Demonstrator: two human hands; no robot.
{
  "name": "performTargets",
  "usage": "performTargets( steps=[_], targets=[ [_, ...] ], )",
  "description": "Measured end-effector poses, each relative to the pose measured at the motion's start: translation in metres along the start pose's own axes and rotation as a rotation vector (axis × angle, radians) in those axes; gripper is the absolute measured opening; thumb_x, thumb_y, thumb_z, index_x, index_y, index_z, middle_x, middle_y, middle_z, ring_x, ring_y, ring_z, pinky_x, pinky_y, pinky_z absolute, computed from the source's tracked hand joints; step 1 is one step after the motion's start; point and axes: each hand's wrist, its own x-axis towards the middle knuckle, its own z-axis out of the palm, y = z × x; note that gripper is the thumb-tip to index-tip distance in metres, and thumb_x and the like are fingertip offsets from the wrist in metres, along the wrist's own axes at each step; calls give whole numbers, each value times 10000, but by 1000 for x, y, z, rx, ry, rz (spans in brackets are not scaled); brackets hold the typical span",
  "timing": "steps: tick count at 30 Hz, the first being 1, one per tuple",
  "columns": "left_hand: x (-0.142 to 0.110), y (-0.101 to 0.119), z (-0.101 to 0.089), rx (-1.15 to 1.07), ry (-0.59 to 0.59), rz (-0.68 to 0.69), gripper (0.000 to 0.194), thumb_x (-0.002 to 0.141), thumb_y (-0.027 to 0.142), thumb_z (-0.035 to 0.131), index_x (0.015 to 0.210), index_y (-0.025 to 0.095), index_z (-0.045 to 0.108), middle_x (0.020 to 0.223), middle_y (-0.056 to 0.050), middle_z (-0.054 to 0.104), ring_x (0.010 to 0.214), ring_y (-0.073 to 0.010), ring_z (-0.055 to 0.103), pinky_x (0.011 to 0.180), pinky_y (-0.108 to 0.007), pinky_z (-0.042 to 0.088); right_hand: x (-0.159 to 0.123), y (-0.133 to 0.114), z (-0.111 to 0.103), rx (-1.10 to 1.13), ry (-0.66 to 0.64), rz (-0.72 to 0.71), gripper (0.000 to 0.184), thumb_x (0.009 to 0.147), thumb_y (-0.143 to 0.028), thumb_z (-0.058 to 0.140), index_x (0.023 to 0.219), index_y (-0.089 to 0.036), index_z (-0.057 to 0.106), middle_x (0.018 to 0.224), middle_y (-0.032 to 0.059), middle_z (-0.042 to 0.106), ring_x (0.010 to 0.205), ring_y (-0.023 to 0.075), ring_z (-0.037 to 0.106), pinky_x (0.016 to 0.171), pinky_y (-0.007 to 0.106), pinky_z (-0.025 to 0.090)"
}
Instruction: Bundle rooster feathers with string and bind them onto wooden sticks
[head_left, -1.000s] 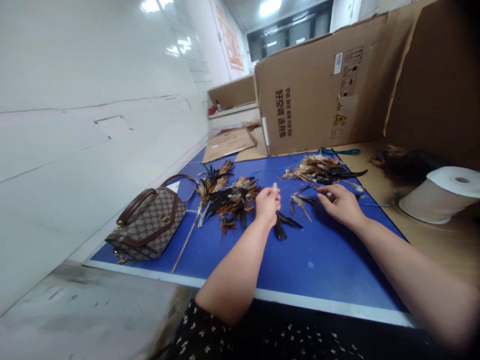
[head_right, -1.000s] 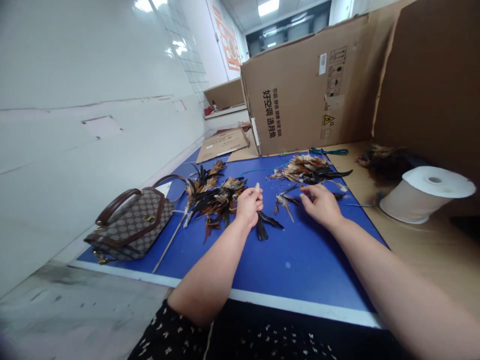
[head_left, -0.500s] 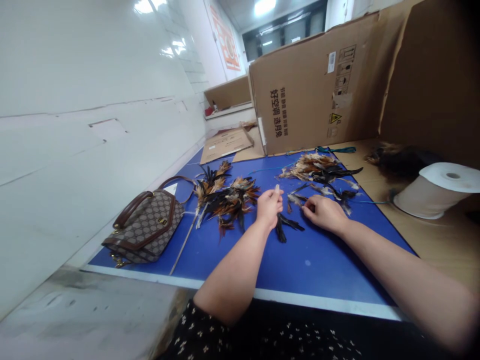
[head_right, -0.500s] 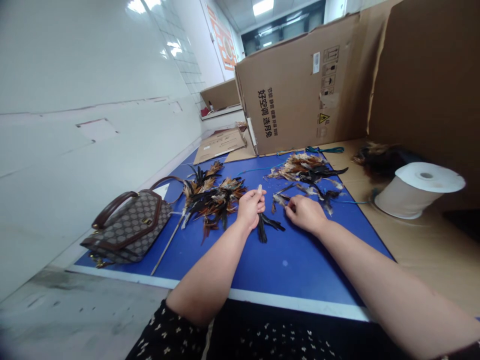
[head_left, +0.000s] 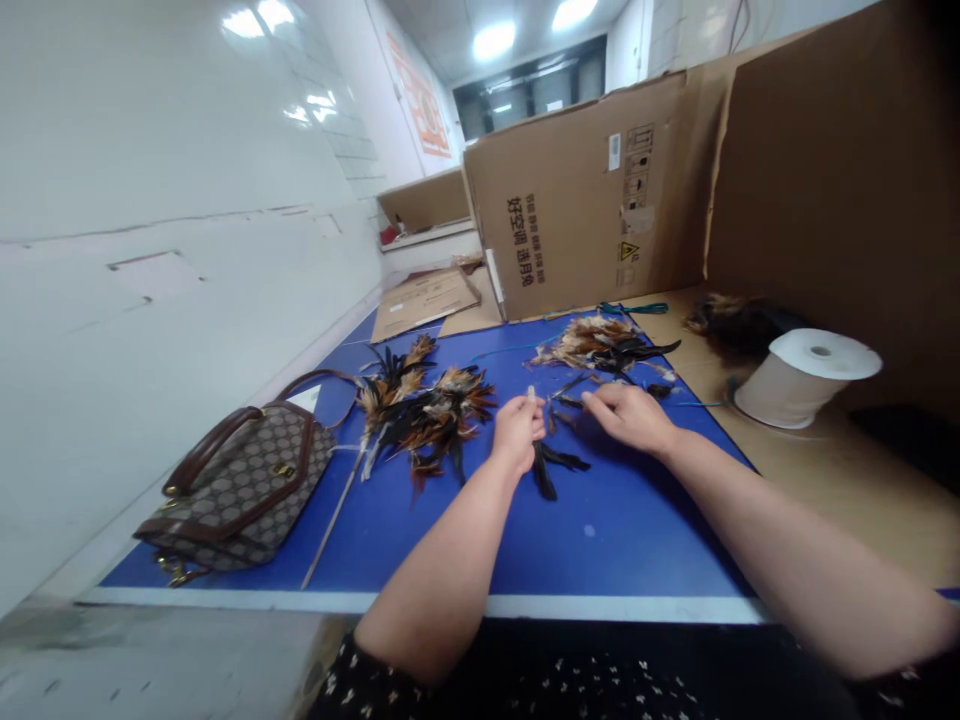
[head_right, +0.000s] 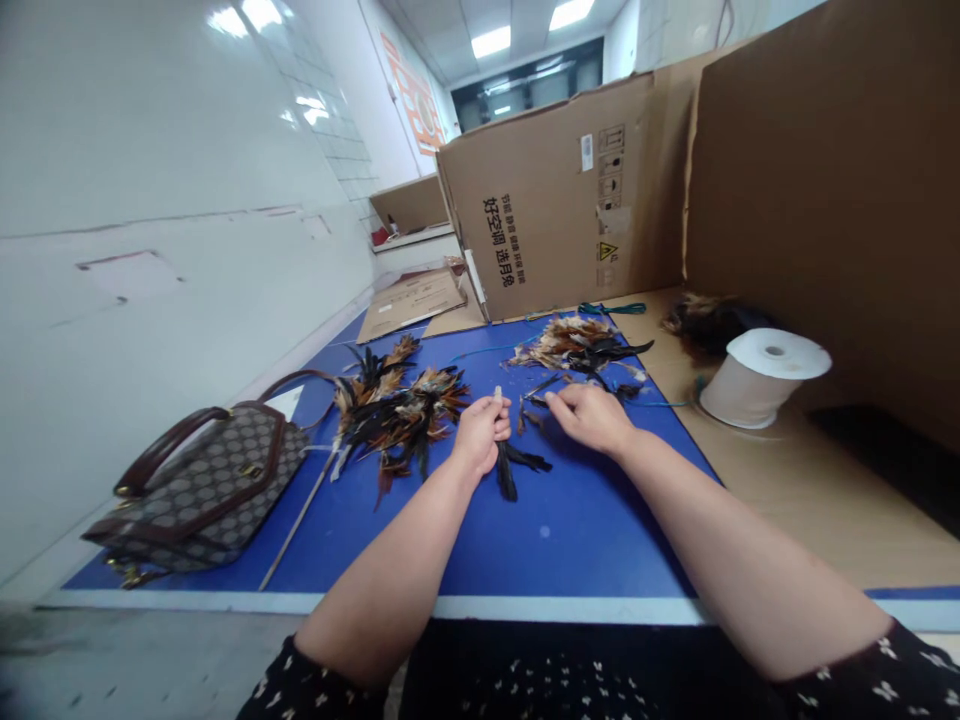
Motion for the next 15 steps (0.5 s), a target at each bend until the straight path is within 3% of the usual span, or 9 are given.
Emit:
performTargets(
  steps=[4, 7, 9, 11, 15],
  targets=[
    [0, 1, 1, -25, 3, 20, 436, 791, 493, 858, 807, 127, 621, 615, 52, 472, 434, -16, 294, 442, -190, 172, 6, 32, -40, -165, 64, 233, 407, 979, -493, 491, 837, -202, 737, 821, 119, 754, 763, 237, 661, 651, 309, 393],
    [-3, 1, 4, -45, 5, 39, 449, 774, 503, 869, 811, 126, 630, 623, 49, 479, 444, -18, 309, 443, -188, 174, 7, 52, -61, -295, -74, 377, 439, 906, -582, 561, 765, -212, 751, 762, 131, 736, 746, 267, 670, 615, 320, 373],
    [-7, 1, 6, -63, -8, 62, 468, 757, 522, 878, 811, 126, 635, 626, 49, 479, 447, -19, 308, 444, -190, 180, 6, 61, -63, -333, -210, 429, 474, 850, -638, 611, 686, -210, 734, 754, 143, 729, 763, 285, 682, 618, 328, 387],
    [-12, 2, 10, -88, -41, 90, 490, 746, 547, 882, 816, 126, 640, 629, 51, 477, 448, -18, 299, 445, -194, 188, 6, 66, -58, -300, -281, 427, 416, 772, -583, 714, 600, -205, 694, 711, 140, 712, 760, 286, 687, 631, 329, 405],
    [-23, 5, 17, -112, -104, 133, 499, 757, 570, 874, 840, 134, 646, 639, 52, 481, 460, -18, 302, 459, -198, 204, 6, 66, -42, -113, -231, 311, 165, 695, -324, 773, 613, -214, 681, 648, 73, 688, 694, 227, 658, 635, 299, 417]
  ],
)
